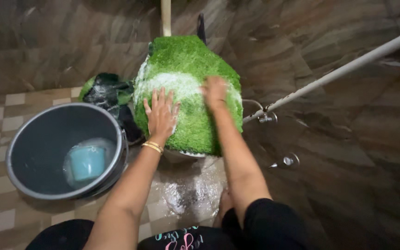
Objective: The person washes a green rug by hand, applying soap and scrubbing the surface before rinsing it with water from a small container.
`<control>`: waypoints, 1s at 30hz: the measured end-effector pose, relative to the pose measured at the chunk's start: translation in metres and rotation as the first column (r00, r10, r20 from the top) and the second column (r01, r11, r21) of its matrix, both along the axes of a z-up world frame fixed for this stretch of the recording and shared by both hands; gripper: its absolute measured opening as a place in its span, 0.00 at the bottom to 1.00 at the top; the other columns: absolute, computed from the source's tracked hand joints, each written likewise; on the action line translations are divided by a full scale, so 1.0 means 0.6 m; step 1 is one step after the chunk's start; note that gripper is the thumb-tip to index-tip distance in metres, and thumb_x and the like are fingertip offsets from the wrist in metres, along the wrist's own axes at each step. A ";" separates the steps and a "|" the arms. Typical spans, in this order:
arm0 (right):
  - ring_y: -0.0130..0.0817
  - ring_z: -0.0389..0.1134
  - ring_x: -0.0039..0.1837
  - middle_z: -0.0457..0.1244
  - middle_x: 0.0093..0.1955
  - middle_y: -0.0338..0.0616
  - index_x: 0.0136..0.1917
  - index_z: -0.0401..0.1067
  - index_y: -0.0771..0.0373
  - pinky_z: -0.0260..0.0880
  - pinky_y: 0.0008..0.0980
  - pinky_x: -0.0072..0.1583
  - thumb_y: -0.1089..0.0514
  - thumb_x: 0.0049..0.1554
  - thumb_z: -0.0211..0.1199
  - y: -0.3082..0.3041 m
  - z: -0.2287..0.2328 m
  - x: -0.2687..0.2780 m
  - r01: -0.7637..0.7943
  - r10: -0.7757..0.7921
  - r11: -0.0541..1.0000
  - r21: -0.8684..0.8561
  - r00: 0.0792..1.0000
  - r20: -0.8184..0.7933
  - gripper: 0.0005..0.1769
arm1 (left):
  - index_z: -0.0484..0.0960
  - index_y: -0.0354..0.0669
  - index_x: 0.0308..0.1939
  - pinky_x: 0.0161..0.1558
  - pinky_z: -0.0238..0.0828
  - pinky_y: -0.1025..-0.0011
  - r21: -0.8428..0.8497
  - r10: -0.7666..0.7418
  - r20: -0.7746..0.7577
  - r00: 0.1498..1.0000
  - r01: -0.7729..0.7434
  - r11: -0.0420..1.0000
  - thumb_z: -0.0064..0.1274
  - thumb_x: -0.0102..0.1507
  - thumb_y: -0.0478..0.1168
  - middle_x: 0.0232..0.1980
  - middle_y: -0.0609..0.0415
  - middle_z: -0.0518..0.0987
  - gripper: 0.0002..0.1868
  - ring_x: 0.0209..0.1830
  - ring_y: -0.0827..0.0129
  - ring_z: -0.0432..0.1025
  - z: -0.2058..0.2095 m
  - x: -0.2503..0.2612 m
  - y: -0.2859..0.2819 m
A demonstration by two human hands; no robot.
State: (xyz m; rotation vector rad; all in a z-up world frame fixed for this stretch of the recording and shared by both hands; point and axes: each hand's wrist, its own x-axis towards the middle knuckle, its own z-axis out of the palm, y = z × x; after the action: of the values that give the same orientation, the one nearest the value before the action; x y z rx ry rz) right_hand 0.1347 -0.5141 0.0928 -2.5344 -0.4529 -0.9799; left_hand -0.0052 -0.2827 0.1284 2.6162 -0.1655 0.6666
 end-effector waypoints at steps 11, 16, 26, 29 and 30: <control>0.52 0.62 0.65 0.64 0.60 0.51 0.55 0.77 0.53 0.65 0.47 0.65 0.46 0.44 0.78 -0.021 0.113 -0.234 -0.335 0.311 0.942 -0.018 0.894 -0.323 0.26 | 0.50 0.30 0.80 0.81 0.35 0.49 -0.120 0.056 0.083 0.995 -0.046 0.992 0.31 0.74 0.60 0.83 0.33 0.48 0.41 0.85 0.44 0.40 -0.027 -0.006 0.007; 0.58 0.61 0.63 0.63 0.59 0.55 0.59 0.74 0.58 0.62 0.51 0.64 0.45 0.47 0.78 -0.017 0.090 -0.006 -0.116 0.119 0.993 0.026 0.981 -0.153 0.30 | 0.49 0.28 0.78 0.81 0.35 0.48 -0.136 0.014 0.072 0.997 -0.004 0.991 0.28 0.73 0.63 0.82 0.31 0.47 0.43 0.85 0.43 0.38 -0.004 -0.016 0.008; 0.51 0.61 0.68 0.63 0.67 0.53 0.64 0.72 0.56 0.62 0.48 0.70 0.55 0.47 0.72 0.209 0.080 -0.093 -0.730 0.660 0.640 -0.241 0.682 -0.315 0.30 | 0.43 0.36 0.81 0.84 0.28 0.44 -0.239 0.062 0.254 0.965 0.001 0.971 0.14 0.71 0.69 0.85 0.33 0.41 0.47 0.87 0.42 0.34 0.019 -0.039 0.011; 0.54 0.61 0.68 0.63 0.67 0.52 0.57 0.73 0.50 0.61 0.50 0.67 0.47 0.42 0.76 0.093 0.100 -0.136 -0.774 0.697 0.599 -0.206 0.630 -0.343 0.29 | 0.45 0.39 0.81 0.84 0.27 0.44 -0.228 0.034 0.267 0.963 0.029 0.973 0.11 0.68 0.72 0.85 0.36 0.42 0.49 0.87 0.45 0.35 0.017 -0.036 0.014; 0.47 0.65 0.70 0.65 0.65 0.45 0.58 0.76 0.47 0.65 0.47 0.71 0.51 0.48 0.74 0.035 0.110 -0.120 -0.718 0.647 0.651 -0.247 0.695 -0.314 0.23 | 0.44 0.37 0.81 0.84 0.27 0.45 -0.251 0.030 0.253 0.967 0.036 0.967 0.11 0.69 0.73 0.85 0.35 0.41 0.50 0.87 0.44 0.34 0.017 -0.035 0.014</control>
State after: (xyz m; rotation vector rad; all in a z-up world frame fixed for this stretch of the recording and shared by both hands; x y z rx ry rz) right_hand 0.0629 -0.4928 0.1588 -2.3514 -1.5144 -0.3548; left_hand -0.0262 -0.2741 0.1383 2.2788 -0.1499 0.9573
